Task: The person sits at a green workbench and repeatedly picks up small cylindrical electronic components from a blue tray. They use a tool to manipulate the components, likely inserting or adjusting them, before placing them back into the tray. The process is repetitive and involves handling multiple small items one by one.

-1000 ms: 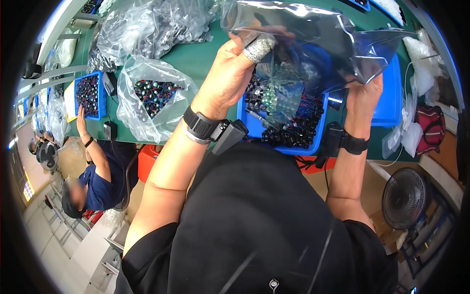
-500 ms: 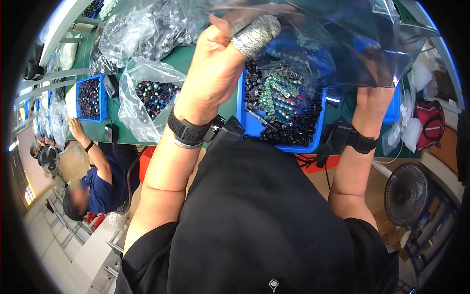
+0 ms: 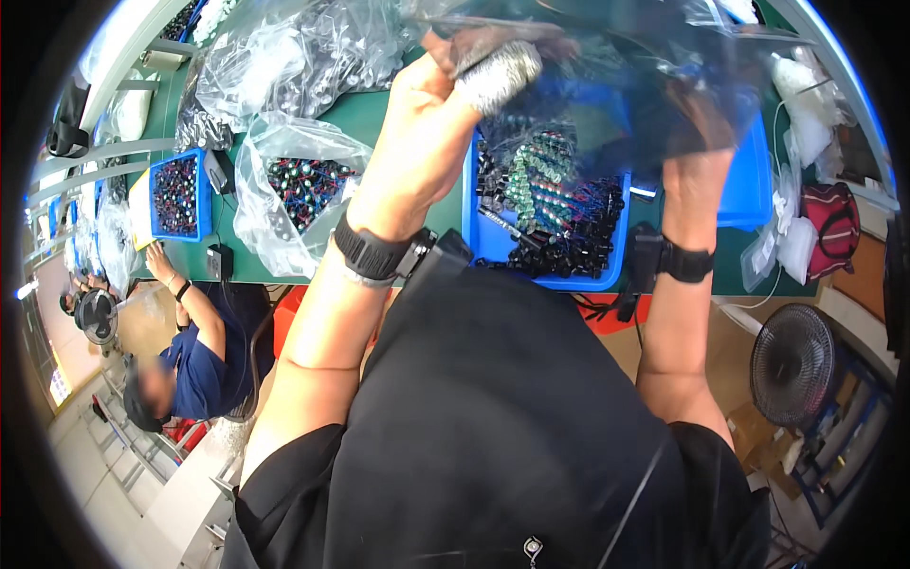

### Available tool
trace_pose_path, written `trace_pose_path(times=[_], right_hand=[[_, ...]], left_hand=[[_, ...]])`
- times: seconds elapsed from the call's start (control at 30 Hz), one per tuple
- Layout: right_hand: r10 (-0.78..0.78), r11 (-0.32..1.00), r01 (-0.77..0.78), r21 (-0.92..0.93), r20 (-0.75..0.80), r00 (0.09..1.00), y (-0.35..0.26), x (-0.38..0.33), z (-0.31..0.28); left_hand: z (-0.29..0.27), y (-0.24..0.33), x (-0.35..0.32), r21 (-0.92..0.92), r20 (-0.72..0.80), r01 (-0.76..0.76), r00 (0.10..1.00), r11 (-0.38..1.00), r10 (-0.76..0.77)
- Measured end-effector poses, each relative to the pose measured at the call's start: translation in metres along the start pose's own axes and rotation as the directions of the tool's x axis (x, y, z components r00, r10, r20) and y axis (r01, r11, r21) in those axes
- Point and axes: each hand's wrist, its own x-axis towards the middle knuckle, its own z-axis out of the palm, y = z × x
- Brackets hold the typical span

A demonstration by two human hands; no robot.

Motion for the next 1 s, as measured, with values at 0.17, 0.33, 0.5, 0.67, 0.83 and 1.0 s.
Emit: trace_pose_path(times=[0.17,0.33,0.5,0.67,0.83,1.0], right_hand=[[-0.111,0.982,0.115,-0.152,0.031,0.993,0.000,-0.002,0.010],[-0.438,0.727,0.384,-0.569,0.047,0.898,0.006,-0.059,0.028],[-0.118,0.414,0.672,-0.614,0.696,0.708,0.035,-0.098,0.024],[0.369,0.035,0.681,-0.732,0.642,0.671,0.059,-0.097,0.012],[0.410,-0.109,0.698,-0.707,0.608,0.680,0.073,-0.094,-0.004],[0.361,0.035,0.647,-0.761,0.614,0.702,0.060,-0.099,-0.018]], left_hand=[[-0.003,0.002,-0.001,-0.074,-0.068,-0.020,0.998,0.997,0.015],[-0.049,-0.011,-0.002,-0.446,-0.370,0.027,0.905,0.895,-0.211],[-0.075,-0.017,-0.010,-0.591,-0.361,0.063,0.871,0.805,-0.333],[-0.089,-0.027,-0.023,-0.805,-0.260,0.075,0.847,0.588,-0.463],[-0.112,-0.025,-0.025,-0.820,-0.331,-0.004,0.818,0.572,-0.470],[-0.174,-0.025,-0.042,-0.891,-0.282,-0.076,0.866,0.448,-0.414]])
